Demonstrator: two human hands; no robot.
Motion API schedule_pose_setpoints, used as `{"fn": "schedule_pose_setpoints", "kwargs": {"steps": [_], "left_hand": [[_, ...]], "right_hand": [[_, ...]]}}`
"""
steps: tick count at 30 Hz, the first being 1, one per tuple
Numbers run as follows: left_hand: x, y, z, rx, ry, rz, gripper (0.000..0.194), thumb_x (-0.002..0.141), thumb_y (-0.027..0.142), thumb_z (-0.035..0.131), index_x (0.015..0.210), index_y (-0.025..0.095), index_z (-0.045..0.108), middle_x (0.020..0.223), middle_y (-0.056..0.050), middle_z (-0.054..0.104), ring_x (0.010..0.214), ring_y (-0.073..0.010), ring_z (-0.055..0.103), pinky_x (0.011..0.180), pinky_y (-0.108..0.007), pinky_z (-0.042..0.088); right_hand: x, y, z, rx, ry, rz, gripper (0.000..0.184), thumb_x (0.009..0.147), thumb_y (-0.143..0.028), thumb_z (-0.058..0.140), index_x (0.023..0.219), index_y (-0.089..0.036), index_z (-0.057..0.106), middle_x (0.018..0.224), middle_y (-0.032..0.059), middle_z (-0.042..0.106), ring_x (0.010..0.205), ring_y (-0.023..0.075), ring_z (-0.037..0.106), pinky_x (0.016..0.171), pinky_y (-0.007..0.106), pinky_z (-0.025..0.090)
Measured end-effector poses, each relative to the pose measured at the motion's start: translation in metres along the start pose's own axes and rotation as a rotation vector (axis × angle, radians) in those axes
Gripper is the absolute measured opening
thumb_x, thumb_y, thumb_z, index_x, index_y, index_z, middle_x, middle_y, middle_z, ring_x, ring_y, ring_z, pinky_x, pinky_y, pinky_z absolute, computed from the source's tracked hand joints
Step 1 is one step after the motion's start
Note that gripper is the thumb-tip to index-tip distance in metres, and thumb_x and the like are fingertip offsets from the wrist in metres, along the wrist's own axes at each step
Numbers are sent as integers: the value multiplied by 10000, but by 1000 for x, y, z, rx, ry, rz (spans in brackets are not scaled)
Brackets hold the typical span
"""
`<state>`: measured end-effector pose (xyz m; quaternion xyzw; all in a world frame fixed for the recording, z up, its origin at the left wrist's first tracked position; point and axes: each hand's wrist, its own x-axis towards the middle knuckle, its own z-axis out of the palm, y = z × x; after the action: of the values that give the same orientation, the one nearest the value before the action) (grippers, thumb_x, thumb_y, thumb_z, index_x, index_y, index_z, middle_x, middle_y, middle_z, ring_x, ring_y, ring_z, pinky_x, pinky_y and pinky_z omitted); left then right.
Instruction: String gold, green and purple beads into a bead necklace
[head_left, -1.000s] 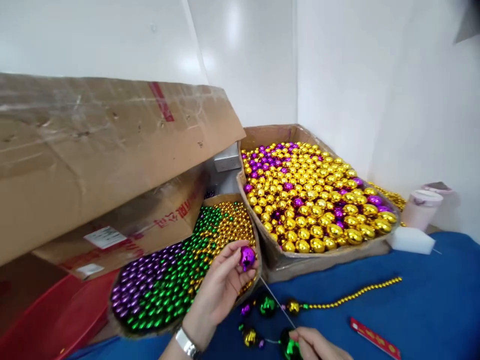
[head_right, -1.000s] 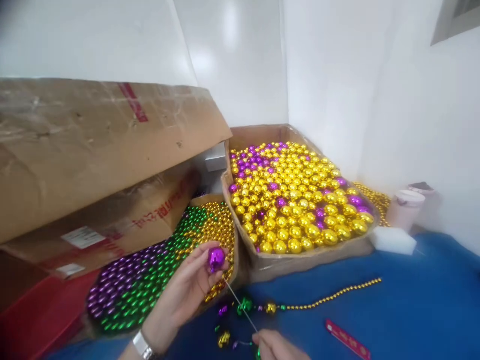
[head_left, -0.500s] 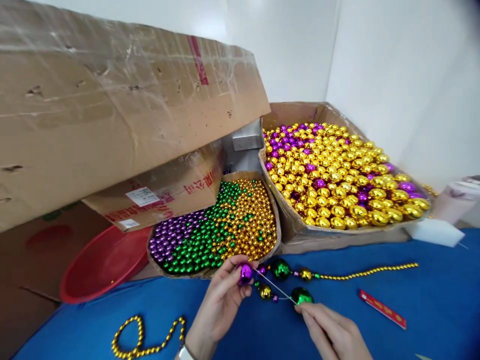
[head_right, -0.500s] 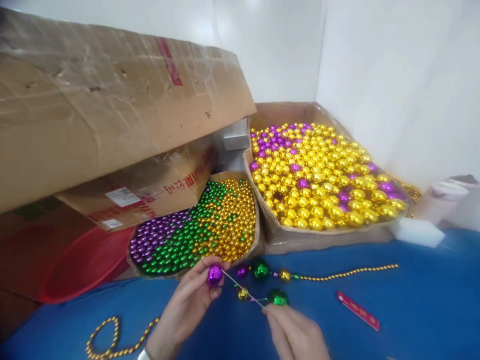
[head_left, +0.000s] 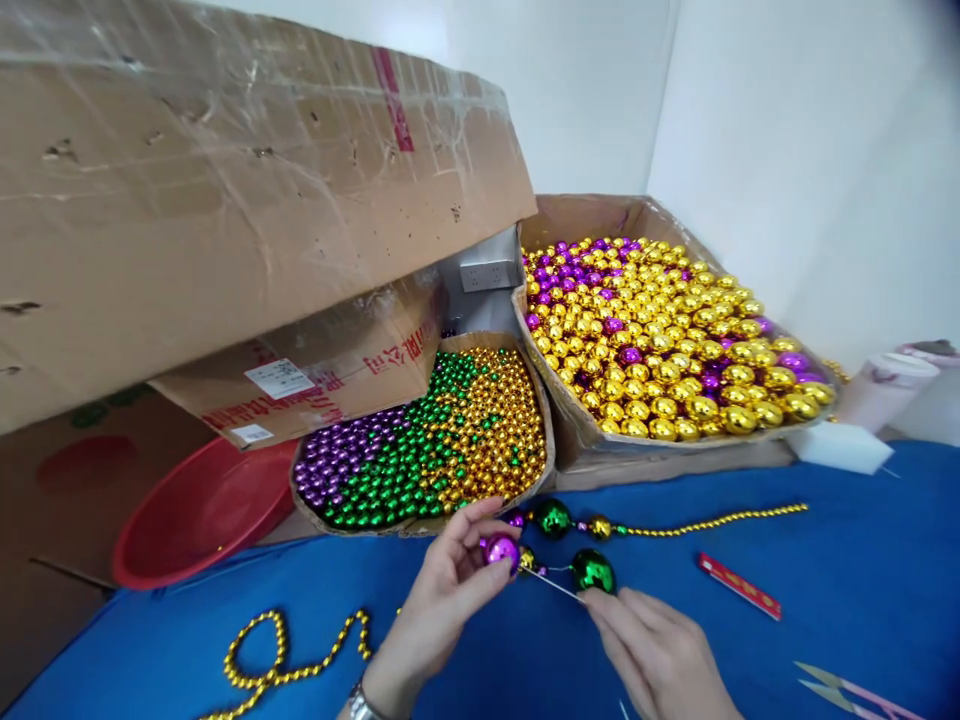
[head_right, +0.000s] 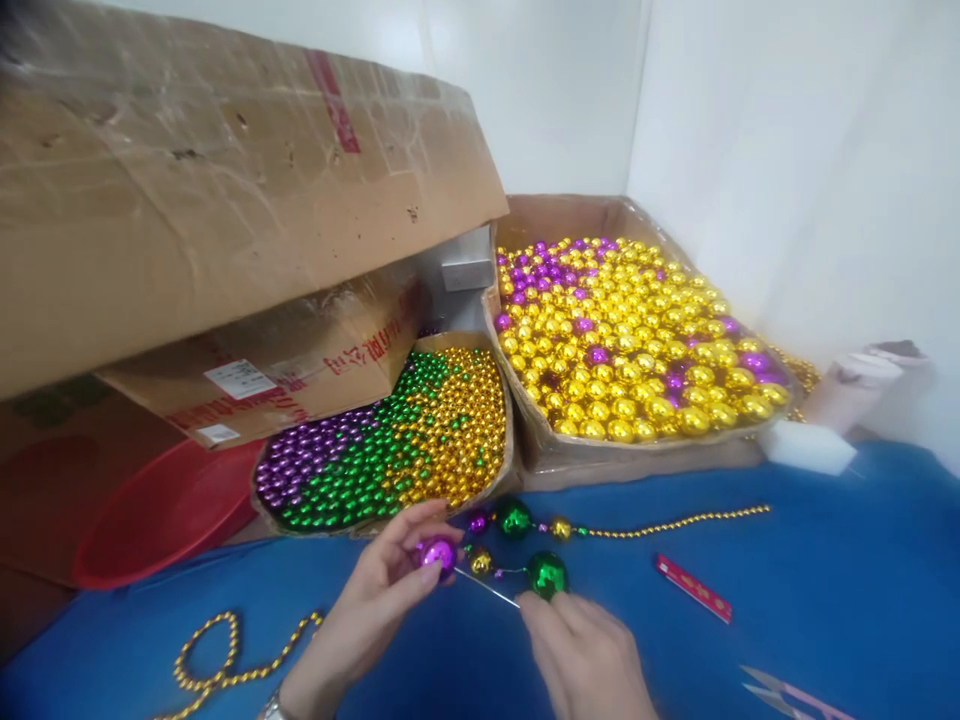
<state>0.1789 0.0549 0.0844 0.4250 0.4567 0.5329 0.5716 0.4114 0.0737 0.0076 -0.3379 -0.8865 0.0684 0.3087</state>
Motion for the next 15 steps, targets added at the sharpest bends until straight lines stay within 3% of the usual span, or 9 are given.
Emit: {"fn": "schedule_pose_setpoints", "kwargs": {"steps": [8, 15], "left_hand": [[-7, -22, 21, -174, 13, -39, 363, 717, 175, 727, 1037, 191, 558, 1091, -110, 615, 898, -193, 570, 779, -341, 492], [-6, -14, 18, -82, -5, -27, 304, 734, 208, 712, 1010, 192, 583, 1079, -98, 625, 890, -181, 556, 768, -313, 482]], "right_hand": [[6, -13, 2, 232, 11, 73, 217, 914, -173, 409, 986, -194, 612, 730, 44, 648, 704, 175, 665, 706, 265, 538], [3, -15, 1, 271, 26, 110, 240, 923, -169, 402, 1060, -202, 596, 845, 58, 669, 763, 171, 659, 742, 269, 520]]}}
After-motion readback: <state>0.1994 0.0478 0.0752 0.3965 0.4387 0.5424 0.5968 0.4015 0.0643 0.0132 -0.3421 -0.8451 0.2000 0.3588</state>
